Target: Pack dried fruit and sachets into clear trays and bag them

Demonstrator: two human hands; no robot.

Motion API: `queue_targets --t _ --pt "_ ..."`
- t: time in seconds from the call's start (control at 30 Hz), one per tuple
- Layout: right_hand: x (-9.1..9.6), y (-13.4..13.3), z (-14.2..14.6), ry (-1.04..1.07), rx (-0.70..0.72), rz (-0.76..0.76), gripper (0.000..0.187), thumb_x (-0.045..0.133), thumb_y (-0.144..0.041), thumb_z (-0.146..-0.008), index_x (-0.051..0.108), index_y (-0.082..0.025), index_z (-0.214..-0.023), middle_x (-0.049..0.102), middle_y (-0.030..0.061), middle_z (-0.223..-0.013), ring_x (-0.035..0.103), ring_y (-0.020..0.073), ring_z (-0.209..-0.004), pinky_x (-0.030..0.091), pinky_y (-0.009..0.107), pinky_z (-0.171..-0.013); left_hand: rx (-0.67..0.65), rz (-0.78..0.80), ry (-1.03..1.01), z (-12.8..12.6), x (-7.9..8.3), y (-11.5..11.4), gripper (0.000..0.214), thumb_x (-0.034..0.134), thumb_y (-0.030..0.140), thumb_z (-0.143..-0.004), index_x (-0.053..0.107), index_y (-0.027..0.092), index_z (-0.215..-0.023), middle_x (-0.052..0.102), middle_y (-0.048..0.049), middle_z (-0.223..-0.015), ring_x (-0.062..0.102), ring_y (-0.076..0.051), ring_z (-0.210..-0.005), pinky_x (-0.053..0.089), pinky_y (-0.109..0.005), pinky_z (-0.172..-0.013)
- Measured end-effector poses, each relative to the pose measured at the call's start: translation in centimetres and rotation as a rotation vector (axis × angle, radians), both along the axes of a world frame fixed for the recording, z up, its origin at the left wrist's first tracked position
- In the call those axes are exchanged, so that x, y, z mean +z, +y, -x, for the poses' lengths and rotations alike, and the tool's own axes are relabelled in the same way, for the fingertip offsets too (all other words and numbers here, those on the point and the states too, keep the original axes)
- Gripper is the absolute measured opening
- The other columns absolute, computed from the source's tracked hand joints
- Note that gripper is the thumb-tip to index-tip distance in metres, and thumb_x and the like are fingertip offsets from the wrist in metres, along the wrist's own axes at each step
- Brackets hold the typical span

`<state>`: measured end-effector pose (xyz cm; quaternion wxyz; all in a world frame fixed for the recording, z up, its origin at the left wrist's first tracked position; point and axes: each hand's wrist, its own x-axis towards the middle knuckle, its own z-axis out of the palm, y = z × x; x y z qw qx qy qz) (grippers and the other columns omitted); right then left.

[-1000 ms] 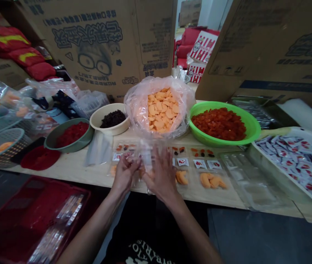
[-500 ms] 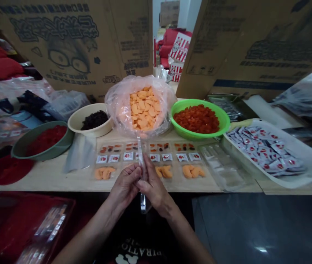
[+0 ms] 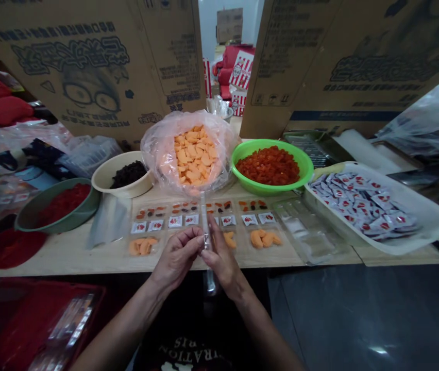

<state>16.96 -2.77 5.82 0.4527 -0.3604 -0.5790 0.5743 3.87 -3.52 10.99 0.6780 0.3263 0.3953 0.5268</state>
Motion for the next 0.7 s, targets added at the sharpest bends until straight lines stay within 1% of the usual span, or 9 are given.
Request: queue_targets --t 0.1,0.17,0.27,0.33,0.37,0.43,0.53,0.6,0.7 --pt "-0.6 1.6 -2.0 0.034 -0.152 -0.007 0.075 0.047 -0.049 -0.091 0.025 -0.031 -0.159 0.027 0.0006 -0.165 0.022 0.0273 -0.152 0.021 0.052 -0.124 -0.063 0.006 0.004 -0.4 -0.8 1.8 0.033 0.082 0.042 -0.073 0.063 0.014 -0.077 0.055 0.0017 -0.066 0.047 -0.009 -0.06 0.036 -0.022 -0.061" --pt "-0.7 2.8 -4.0 -0.042 -0.241 -0.055 0.073 0.043 -0.049 -0.093 0.022 -0.03 -0.16 0.025 0.0014 -0.166 0.02 0.0275 -0.153 0.02 0.054 -0.123 -0.02 0.012 0.086 -0.3 -2.2 3.7 0.033 0.078 0.044 -0.072 0.061 0.016 -0.072 0.052 0.0031 -0.063 0.044 -0.009 -0.057 0.034 -0.022 -0.059" --pt "-0.6 3.7 -6.5 -0.341 -0.347 -0.176 0.08 0.051 -0.049 -0.09 0.019 -0.028 -0.161 0.022 0.0059 -0.166 0.016 0.0305 -0.153 0.015 0.058 -0.123 0.109 0.01 0.496 0.3 -4.5 6.2 0.026 0.074 0.034 -0.072 0.057 0.017 -0.062 0.047 0.0043 -0.057 0.04 -0.01 -0.056 0.029 -0.023 -0.057" --pt "-0.2 3.5 -7.2 -0.532 -0.388 -0.246 0.084 0.056 -0.05 -0.089 0.019 -0.028 -0.161 0.017 0.0072 -0.167 0.011 0.0334 -0.154 0.009 0.063 -0.122 0.228 -0.034 0.762 0.8 -5.0 6.8 0.02 0.074 0.024 -0.07 0.058 0.016 -0.06 0.05 0.0032 -0.058 0.042 -0.011 -0.06 0.03 -0.023 -0.059" --pt "0.1 3.2 -7.1 -0.591 -0.395 -0.27 0.085 0.058 -0.049 -0.089 0.019 -0.029 -0.161 0.014 0.0067 -0.168 0.008 0.0345 -0.154 0.007 0.065 -0.121 0.284 -0.081 0.815 0.8 -4.8 6.6 0.016 0.075 0.021 -0.069 0.062 0.016 -0.063 0.053 0.002 -0.063 0.045 -0.012 -0.064 0.032 -0.023 -0.062" --pt "1.0 2.1 -6.3 -0.617 -0.372 -0.304 0.086 0.06 -0.049 -0.089 0.017 -0.031 -0.162 0.009 0.0044 -0.169 0.003 0.0347 -0.155 0.003 0.066 -0.121 0.305 -0.173 0.703 0.3 -3.7 5.5 0.013 0.077 0.024 -0.073 0.068 0.015 -0.076 0.06 -0.0001 -0.074 0.05 -0.012 -0.07 0.037 -0.023 -0.066" --pt "2.6 0.6 -4.3 -0.412 -0.19 -0.266 0.083 0.055 -0.051 -0.093 0.015 -0.031 -0.162 0.011 0.0024 -0.169 0.004 0.0293 -0.155 0.006 0.058 -0.125 0.069 -0.091 0.178 -1.5 -1.3 3.3 0.03 0.079 0.04 -0.077 0.072 0.015 -0.092 0.066 -0.0025 -0.082 0.058 -0.012 -0.072 0.047 -0.022 -0.07" --pt "3.3 -0.1 -3.1 -0.18 -0.048 -0.162 0.08 0.049 -0.054 -0.095 0.014 -0.03 -0.162 0.017 0.0021 -0.168 0.013 0.0259 -0.155 0.012 0.052 -0.126 -0.019 0.052 -0.117 -2.6 -0.1 2.4 0.035 0.088 0.04 -0.069 0.073 0.014 -0.088 0.067 -0.0015 -0.077 0.06 -0.01 -0.067 0.05 -0.02 -0.067" --pt "3.7 -0.4 -2.3 0.036 0.042 -0.05 0.082 0.048 -0.059 -0.093 0.014 -0.032 -0.162 0.024 0.0009 -0.166 0.021 0.0245 -0.153 0.018 0.049 -0.125 0.027 0.165 -0.272 -3.4 0.6 2.1 0.037 0.097 0.028 -0.055 0.074 0.013 -0.08 0.068 0.0006 -0.071 0.06 -0.006 -0.06 0.049 -0.014 -0.06"
